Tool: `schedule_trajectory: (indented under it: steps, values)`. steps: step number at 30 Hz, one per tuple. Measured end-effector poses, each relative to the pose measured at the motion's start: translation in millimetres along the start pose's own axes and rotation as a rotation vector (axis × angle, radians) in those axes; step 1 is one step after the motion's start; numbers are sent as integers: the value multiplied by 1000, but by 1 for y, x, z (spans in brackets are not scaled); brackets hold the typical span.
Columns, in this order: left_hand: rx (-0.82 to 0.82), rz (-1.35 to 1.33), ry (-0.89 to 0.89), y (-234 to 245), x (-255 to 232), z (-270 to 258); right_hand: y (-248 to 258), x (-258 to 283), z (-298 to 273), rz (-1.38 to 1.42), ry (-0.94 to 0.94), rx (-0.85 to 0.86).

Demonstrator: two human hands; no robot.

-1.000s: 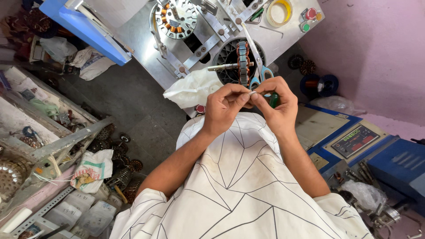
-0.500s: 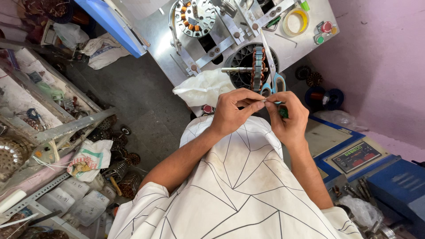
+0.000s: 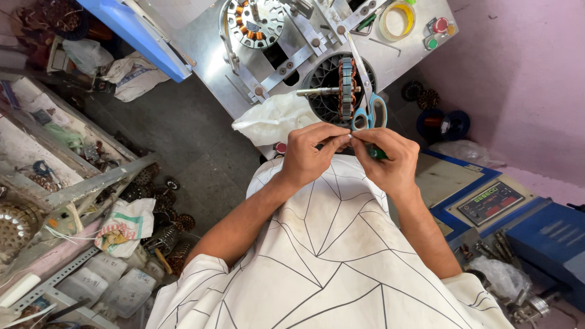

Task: The person uses a pair of scissors to trim and adjust copper wires on a cylindrical electrical component, likely a motor stator. They repeatedly manipulate the wires, cutting excess lengths and tucking them into slots on the component while holding it in their hands.

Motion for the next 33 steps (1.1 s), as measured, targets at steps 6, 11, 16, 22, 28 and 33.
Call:
schedule_trajectory:
  steps: [6,11,16,22,28,33]
  values:
    - [-27,109,-65,-2,-6,2,-3,1,-2,14,-80,-48]
    - [-29,183,-106,-5,-10,2,-8,1,-6,-17,-97,-94]
    - [-49,169,-237,-4,-5,9,-7,-20,-1,311,-400,-2]
    - [27,189,-340,7,8,33,-11,-45,14,493,-482,-4]
    - [130,73,-273,20,39,71,-16,-37,31,127,-276,-195]
    - [387,-139,-269,26,66,94,-22,-28,36,2,-48,-229]
Point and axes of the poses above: each hand's wrist, its own z-axis towards the middle knuckle, its own y-axis out of the back of the hand, x = y × z, the point moved 3 cm from there along z, towards the middle knuckle, and after that the axes turned 3 degrees about -y, right-handed, at the moved point
